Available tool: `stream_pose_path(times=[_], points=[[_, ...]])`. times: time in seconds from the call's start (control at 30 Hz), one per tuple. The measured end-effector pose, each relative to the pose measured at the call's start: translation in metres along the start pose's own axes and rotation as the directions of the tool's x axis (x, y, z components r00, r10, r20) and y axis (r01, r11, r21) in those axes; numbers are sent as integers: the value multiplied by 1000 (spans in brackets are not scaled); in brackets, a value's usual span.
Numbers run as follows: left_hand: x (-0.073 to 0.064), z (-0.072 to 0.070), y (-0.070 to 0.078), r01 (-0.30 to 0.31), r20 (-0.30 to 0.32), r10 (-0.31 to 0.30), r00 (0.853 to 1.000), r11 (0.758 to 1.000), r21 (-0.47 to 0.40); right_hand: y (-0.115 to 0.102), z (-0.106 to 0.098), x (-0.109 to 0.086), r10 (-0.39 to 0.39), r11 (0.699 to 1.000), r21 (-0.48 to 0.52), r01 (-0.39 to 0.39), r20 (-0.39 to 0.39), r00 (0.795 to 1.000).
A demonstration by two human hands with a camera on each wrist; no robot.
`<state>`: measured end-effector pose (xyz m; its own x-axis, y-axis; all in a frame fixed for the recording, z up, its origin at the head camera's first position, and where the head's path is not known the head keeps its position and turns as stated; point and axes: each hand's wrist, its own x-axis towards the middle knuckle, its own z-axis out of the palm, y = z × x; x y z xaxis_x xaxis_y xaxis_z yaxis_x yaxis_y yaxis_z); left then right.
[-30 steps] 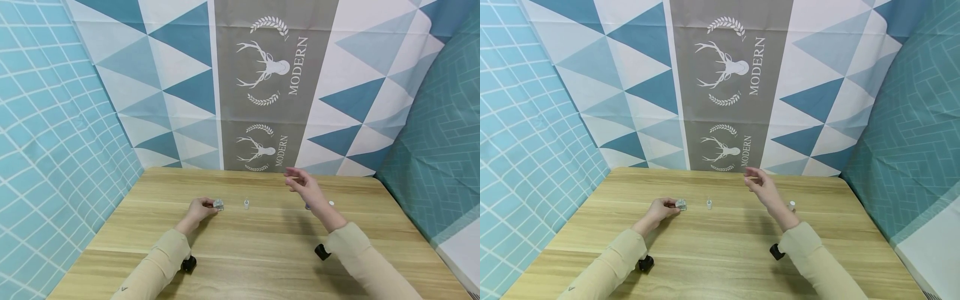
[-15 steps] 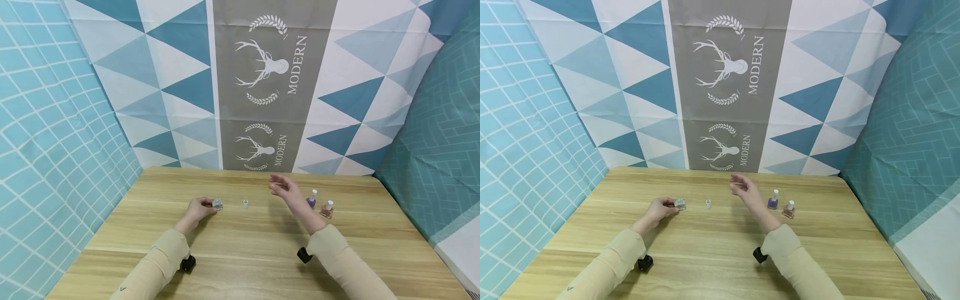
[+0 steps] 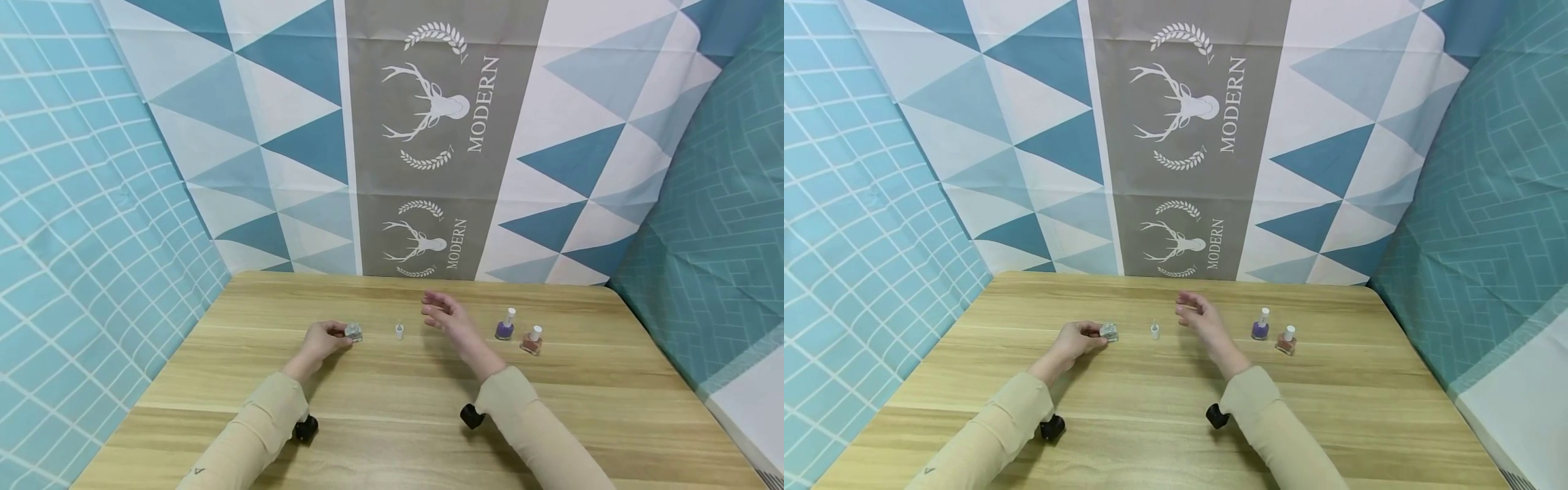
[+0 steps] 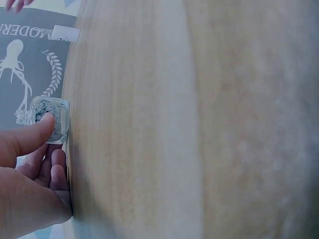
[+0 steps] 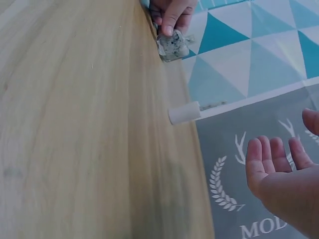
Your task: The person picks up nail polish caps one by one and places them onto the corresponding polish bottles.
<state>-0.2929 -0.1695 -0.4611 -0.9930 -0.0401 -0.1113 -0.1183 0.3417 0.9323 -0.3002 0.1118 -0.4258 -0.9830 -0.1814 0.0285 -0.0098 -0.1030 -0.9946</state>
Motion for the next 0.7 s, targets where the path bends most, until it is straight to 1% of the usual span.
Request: stream_pose_path(times=[0.17, 0.23, 0.33, 0.43, 0.57, 0.7], points=[[-1, 0, -1, 14, 16, -13, 1000, 1000, -23, 10, 5, 7, 32, 996, 77, -33, 11, 999], [0, 0, -1, 15, 14, -15, 1000, 1000, -17, 13, 7, 9, 41, 996, 78, -42, 18, 999], [1, 0, -2, 15, 9, -15, 1000, 1000, -8, 19, 8, 13, 59, 997, 49, -61, 28, 998], [2, -1, -2, 12, 8, -12, 1000, 1000, -3, 25, 9, 17, 86, 995, 36, -88, 55, 995], [3, -1, -2, 10, 7, -10, 1000, 1000, -1, 31, 10, 21, 115, 993, -29, -113, 83, 990], [3, -1, -2, 13, 7, -13, 1000, 1000, 4, 35, 12, 23, 137, 984, -129, -125, 85, 987]])
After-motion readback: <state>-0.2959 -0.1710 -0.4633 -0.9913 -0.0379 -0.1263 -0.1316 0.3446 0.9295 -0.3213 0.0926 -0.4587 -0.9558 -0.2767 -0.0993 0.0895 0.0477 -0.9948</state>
